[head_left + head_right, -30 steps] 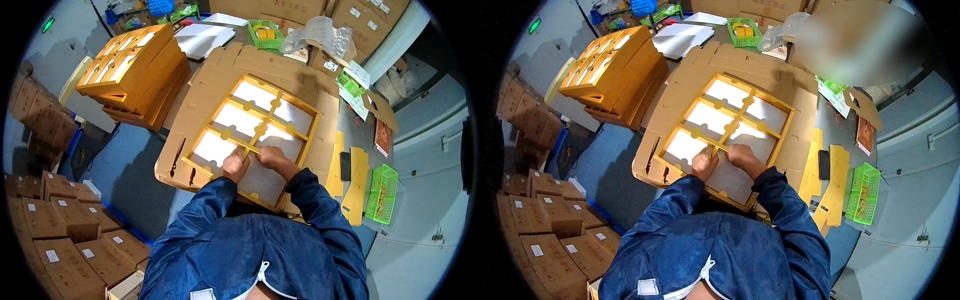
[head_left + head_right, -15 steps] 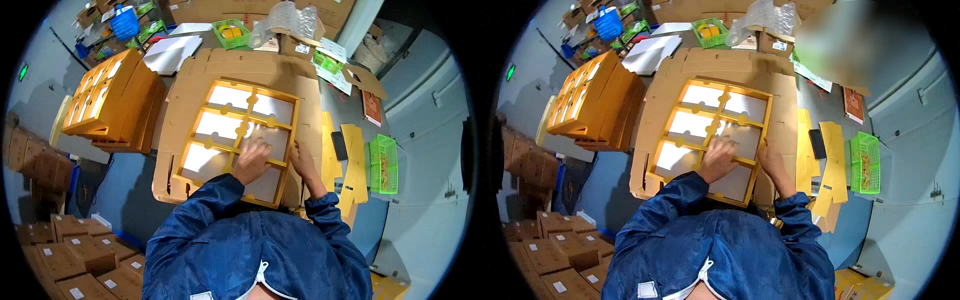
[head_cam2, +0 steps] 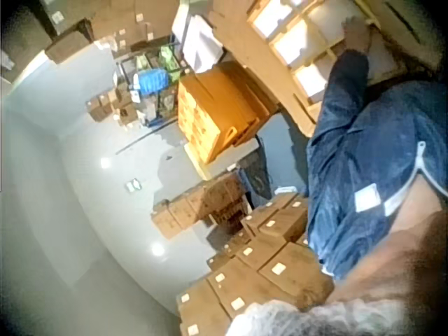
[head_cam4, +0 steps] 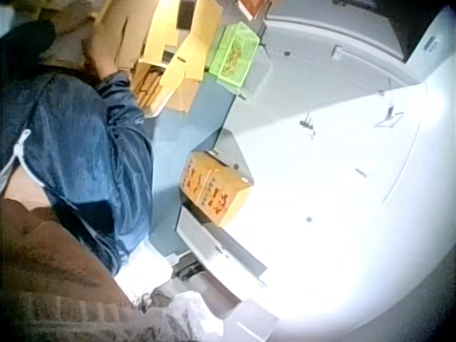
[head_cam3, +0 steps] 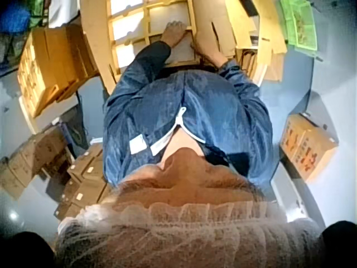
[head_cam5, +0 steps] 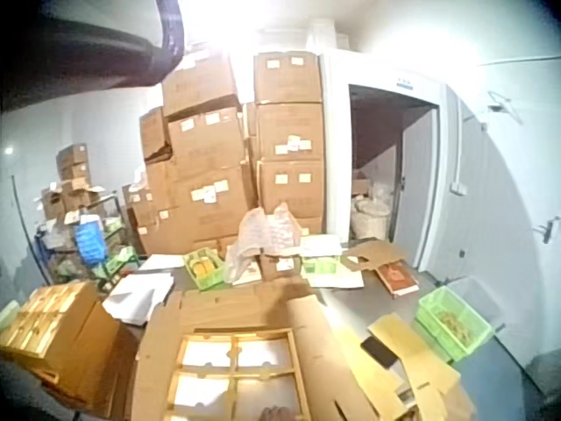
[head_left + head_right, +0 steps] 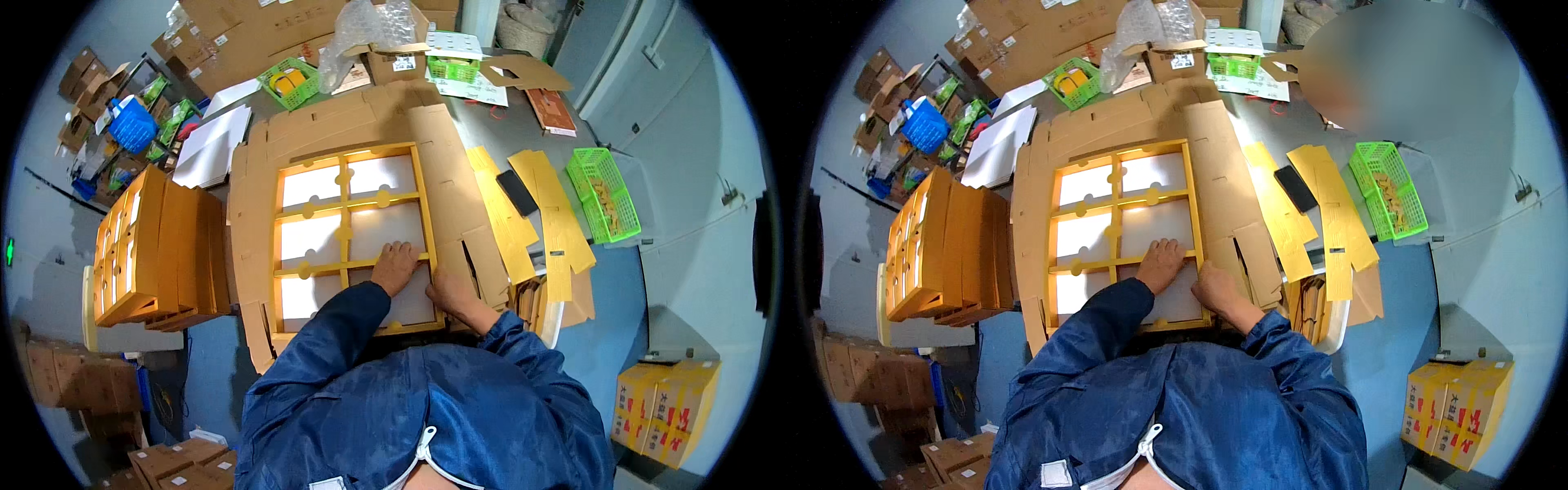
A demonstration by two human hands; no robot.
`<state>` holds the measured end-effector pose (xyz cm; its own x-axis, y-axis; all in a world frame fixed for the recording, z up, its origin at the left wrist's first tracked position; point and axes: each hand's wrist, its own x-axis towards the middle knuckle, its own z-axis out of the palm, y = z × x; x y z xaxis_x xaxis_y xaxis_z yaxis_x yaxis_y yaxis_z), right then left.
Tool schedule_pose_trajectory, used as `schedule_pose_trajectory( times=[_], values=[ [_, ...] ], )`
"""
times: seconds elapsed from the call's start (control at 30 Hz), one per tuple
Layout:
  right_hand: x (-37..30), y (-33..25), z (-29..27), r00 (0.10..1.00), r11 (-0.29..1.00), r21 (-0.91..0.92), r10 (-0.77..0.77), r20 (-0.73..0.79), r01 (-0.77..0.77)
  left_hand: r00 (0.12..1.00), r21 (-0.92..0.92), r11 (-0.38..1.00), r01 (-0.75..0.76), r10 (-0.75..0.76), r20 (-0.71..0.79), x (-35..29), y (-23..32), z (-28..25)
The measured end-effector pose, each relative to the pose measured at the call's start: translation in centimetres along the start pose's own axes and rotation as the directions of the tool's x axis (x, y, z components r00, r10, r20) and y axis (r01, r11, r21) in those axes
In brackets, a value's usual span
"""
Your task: The person assembles flat-packed cardboard boxes by folding the side flaps and inserting yellow cardboard dividers. They place white foam sheets inside the boxes and arrange the dividers to create a grid pattern. The process is repeated for multiple boxes in a warehouse environment.
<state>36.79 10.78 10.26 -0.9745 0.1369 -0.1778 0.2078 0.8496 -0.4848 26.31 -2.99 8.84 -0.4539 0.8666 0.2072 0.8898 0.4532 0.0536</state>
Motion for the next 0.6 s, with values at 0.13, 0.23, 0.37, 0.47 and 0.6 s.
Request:
schedule_pose_trajectory(
  times=[0.13,0.23,0.37,0.47,0.6],
  values=[
    [0.3,0.8,0.5,0.991,0.998,-0.039,-0.058,-0.121,0.053,0.999,0.043,0.999,-0.023,0.025,-0.047,0.5,0.7,-0.1],
    [0.3,1.1,0.2,0.997,0.999,-0.023,-0.023,-0.074,0.022,0.997,0.058,0.998,-0.001,0.006,-0.075,0.8,1.3,0.4],
    [0.0,0.9,-0.4,0.989,0.980,-0.192,-0.069,-0.129,0.043,0.990,0.072,0.995,0.066,-0.056,-0.130,2.5,2.7,1.0],
    [0.6,1.1,-1.1,0.988,0.988,-0.143,-0.085,-0.128,0.066,0.992,0.078,0.993,0.088,-0.080,-0.099,2.6,2.4,1.2],
    [2.2,2.8,-3.1,0.992,0.994,0.038,0.107,-0.065,-0.105,0.965,-0.009,0.990,0.144,-0.142,-0.220,2.2,2.5,0.6]
  ],
)
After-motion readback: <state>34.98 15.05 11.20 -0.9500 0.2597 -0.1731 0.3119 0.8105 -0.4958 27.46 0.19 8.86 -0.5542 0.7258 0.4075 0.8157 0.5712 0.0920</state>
